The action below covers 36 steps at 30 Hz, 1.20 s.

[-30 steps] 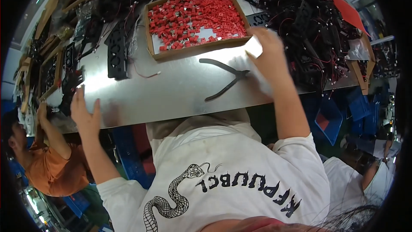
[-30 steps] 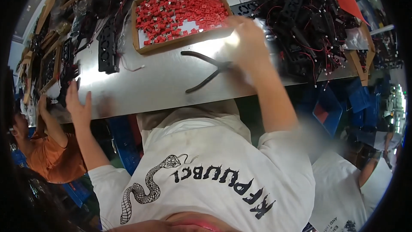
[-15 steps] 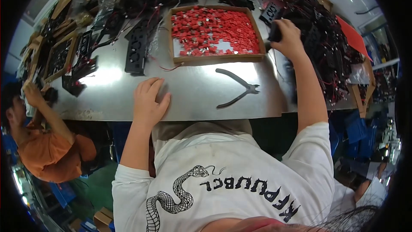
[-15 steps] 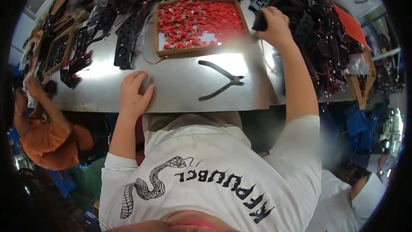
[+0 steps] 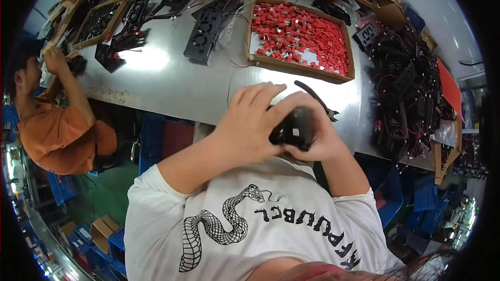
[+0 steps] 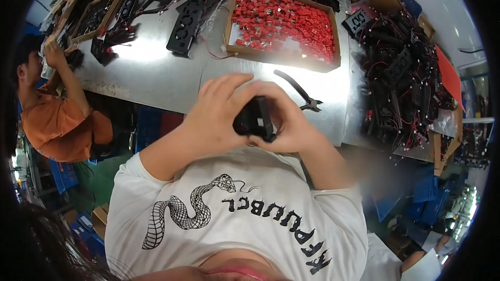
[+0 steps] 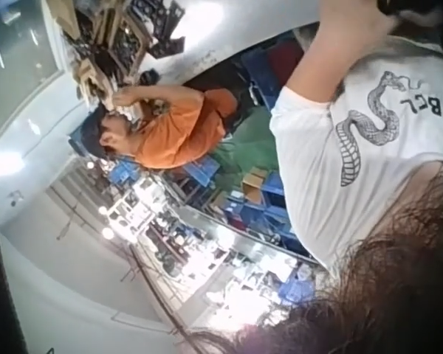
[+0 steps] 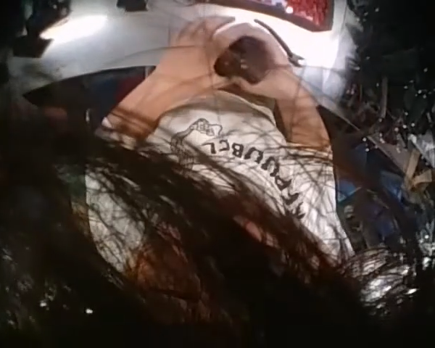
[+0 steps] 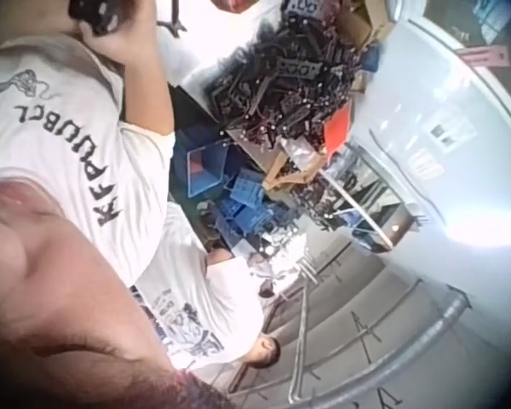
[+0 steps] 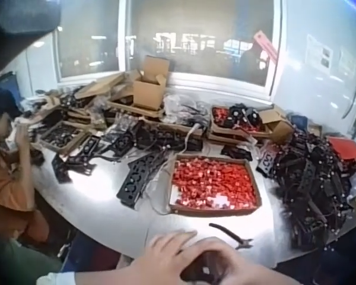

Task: Assembling electronic components by crimping wires into a plastic housing.

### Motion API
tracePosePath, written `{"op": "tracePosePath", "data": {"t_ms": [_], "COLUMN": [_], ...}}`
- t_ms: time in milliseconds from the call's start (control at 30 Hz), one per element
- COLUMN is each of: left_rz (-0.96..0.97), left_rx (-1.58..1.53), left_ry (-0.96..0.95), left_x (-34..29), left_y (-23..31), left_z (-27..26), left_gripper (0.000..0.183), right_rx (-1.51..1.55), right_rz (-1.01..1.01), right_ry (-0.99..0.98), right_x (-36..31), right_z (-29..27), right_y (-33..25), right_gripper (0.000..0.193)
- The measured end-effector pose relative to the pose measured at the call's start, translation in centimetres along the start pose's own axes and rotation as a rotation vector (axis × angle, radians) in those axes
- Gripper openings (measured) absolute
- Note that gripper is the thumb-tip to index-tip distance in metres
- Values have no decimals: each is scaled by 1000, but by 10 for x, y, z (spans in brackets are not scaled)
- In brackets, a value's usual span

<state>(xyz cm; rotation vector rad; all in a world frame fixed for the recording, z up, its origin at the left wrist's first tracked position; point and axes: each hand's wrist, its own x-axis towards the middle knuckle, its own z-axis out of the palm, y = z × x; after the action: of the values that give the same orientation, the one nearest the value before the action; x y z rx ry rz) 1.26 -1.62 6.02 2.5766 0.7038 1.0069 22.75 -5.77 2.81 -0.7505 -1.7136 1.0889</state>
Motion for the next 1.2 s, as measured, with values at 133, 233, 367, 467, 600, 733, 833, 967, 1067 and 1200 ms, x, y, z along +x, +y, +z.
{"op": "tracePosePath", "data": {"t_ms": [133,233,367,467,600,733,833,967,1067,1200], "left_rz": [-238,-278,-509,-837,-1118,-1183,-1094,-1090,-631,38], "left_rx": [-10,-15,-163,-815,-1628,-1646,-1651,-1050,-331,89], "left_ry": [-149,-117,-49,223,328,231,263,-243,-556,149], "left_x": [-22,-25,-22,-23,-21,-13,-48,-61,-47,-37], "left_y": [-15,-21,-28,-37,-38,-15,-36,-18,-2,27], "left_z": [5,5,-5,-6,17,12,47,0,-21,7], "left_gripper": [103,98,88,69,42,58,63,52,48,65], "right_rx": [312,396,527,283,-255,-663,-491,-45,-57,-106], "right_rz": [251,354,463,386,19,-11,-22,535,472,445], "right_ry": [49,153,430,250,104,98,295,713,637,406], "right_x": [0,6,18,9,11,6,3,19,21,24], "right_z": [-1,2,9,22,49,57,60,25,11,54], "right_y": [16,23,24,31,23,23,32,5,15,8], "right_gripper": [86,83,77,73,80,79,44,22,21,27]}}
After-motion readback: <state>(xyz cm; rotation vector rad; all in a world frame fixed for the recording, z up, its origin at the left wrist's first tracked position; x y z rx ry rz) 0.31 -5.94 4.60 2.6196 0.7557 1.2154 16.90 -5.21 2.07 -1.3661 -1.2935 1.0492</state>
